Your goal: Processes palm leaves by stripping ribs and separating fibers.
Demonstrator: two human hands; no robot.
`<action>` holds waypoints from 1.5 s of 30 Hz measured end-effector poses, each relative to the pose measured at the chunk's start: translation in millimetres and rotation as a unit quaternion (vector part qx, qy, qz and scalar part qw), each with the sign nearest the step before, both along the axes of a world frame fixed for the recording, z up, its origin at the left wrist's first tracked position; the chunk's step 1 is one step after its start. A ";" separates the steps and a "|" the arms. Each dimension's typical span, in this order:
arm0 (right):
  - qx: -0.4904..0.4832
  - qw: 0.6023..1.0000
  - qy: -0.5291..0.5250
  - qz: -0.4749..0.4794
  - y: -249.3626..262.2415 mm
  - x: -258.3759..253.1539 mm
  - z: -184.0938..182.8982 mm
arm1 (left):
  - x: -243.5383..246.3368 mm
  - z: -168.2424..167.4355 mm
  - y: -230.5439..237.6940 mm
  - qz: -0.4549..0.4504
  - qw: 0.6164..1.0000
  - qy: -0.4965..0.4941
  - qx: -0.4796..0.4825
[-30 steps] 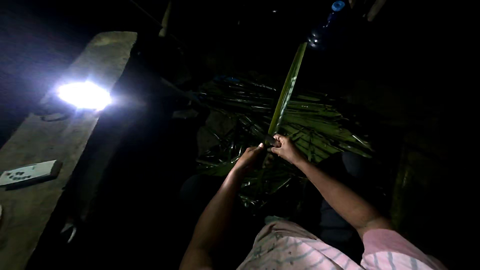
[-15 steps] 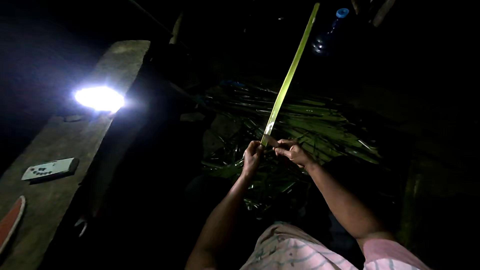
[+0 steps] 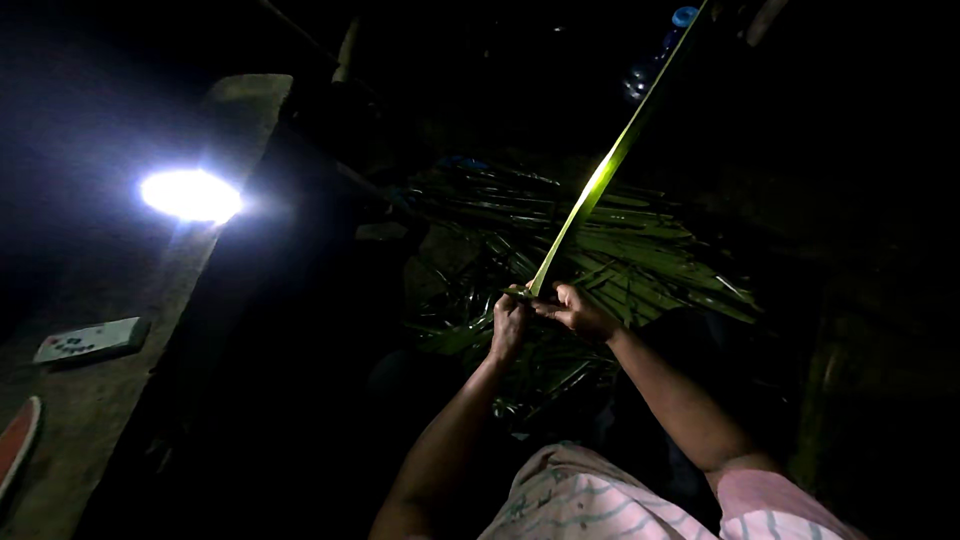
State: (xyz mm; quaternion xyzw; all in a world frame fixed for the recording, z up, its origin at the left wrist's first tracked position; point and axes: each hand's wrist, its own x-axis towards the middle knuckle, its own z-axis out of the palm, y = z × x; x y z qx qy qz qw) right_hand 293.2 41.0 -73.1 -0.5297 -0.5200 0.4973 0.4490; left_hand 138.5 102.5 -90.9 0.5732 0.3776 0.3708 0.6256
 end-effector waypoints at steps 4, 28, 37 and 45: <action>0.005 1.000 -0.022 0.001 -2.9 6.5 6.5 | -5.5 8.0 6.3 -0.048 0.996 -0.042 -0.061; -0.017 0.993 -0.050 -0.106 1.7 0.4 -7.5 | -17.8 19.3 17.7 -0.117 0.983 -0.002 -0.142; -0.023 0.988 0.070 -0.139 -4.8 -1.1 5.6 | -19.0 60.1 10.4 -0.145 0.978 0.046 -0.144; -0.093 0.958 0.167 -0.213 -2.2 26.7 7.3 | -33.2 31.0 18.6 -0.169 0.972 0.045 -0.160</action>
